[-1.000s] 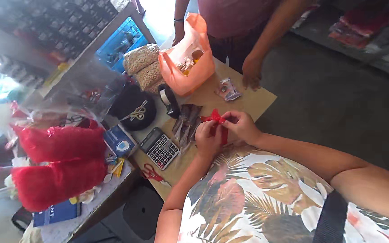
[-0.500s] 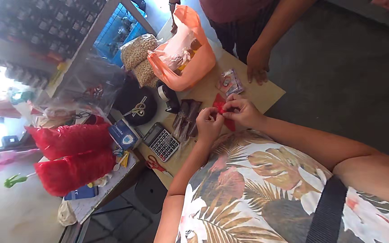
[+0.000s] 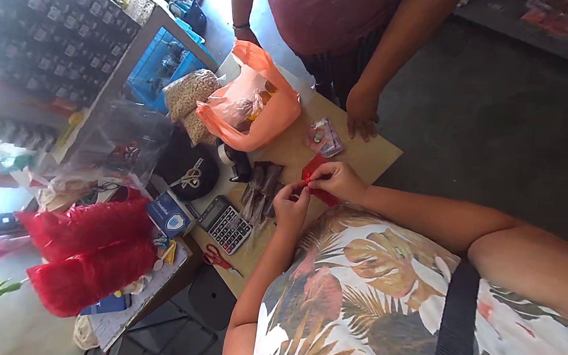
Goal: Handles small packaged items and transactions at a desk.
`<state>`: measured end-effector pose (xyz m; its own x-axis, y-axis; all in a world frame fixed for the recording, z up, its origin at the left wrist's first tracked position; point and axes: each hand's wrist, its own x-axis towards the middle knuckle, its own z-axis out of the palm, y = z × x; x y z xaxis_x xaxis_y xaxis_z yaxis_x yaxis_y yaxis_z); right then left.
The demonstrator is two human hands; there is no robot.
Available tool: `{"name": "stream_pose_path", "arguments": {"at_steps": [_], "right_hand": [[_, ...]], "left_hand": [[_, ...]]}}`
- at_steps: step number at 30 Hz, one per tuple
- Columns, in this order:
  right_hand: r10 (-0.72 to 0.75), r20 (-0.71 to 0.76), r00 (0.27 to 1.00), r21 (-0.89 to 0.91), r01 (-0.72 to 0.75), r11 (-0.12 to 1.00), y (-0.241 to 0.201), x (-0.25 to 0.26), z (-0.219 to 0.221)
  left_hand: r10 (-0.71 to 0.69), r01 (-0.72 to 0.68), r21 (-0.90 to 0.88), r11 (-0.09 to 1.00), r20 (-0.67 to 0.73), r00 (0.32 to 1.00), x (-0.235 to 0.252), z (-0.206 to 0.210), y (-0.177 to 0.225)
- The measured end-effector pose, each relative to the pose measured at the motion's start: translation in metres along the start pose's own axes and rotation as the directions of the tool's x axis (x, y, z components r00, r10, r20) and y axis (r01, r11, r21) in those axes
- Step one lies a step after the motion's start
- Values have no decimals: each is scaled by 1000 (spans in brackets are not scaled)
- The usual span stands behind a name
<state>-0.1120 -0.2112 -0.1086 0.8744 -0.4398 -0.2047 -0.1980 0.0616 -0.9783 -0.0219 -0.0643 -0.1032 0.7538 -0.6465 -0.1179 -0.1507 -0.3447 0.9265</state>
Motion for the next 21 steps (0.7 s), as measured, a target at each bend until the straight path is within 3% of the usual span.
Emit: {"name": "stream_pose_path", "arguments": {"at_steps": [4,7,9,11,15,17,21], "right_hand": [[-248,40,968,-196,251,948,11,-3,1],[-325,28,945,-239,322,916,15,-3,2],[-198,-11,980,-191,192,962,9,-4,5],[8,-29,1000,-78,-10,997,3,-1,6],[318,60,946,167,-324,931,-2,4,5],[360,74,930,218,-367,904,-5,4,5],[268,32,963,195,-269,943,3,5,3]], "left_hand": [[-175,175,-10,985,-7,985,2,3,3],[-175,176,26,984,-43,984,4,7,3],[-77,83,73,994,-77,994,3,9,-1],[121,-101,178,979,-107,987,2,12,-9],[577,-505,411,759,-66,814,5,12,-24],[627,-546,443,710,-47,778,6,11,-24],[482,-446,372,814,-5,876,0,7,-16]]}}
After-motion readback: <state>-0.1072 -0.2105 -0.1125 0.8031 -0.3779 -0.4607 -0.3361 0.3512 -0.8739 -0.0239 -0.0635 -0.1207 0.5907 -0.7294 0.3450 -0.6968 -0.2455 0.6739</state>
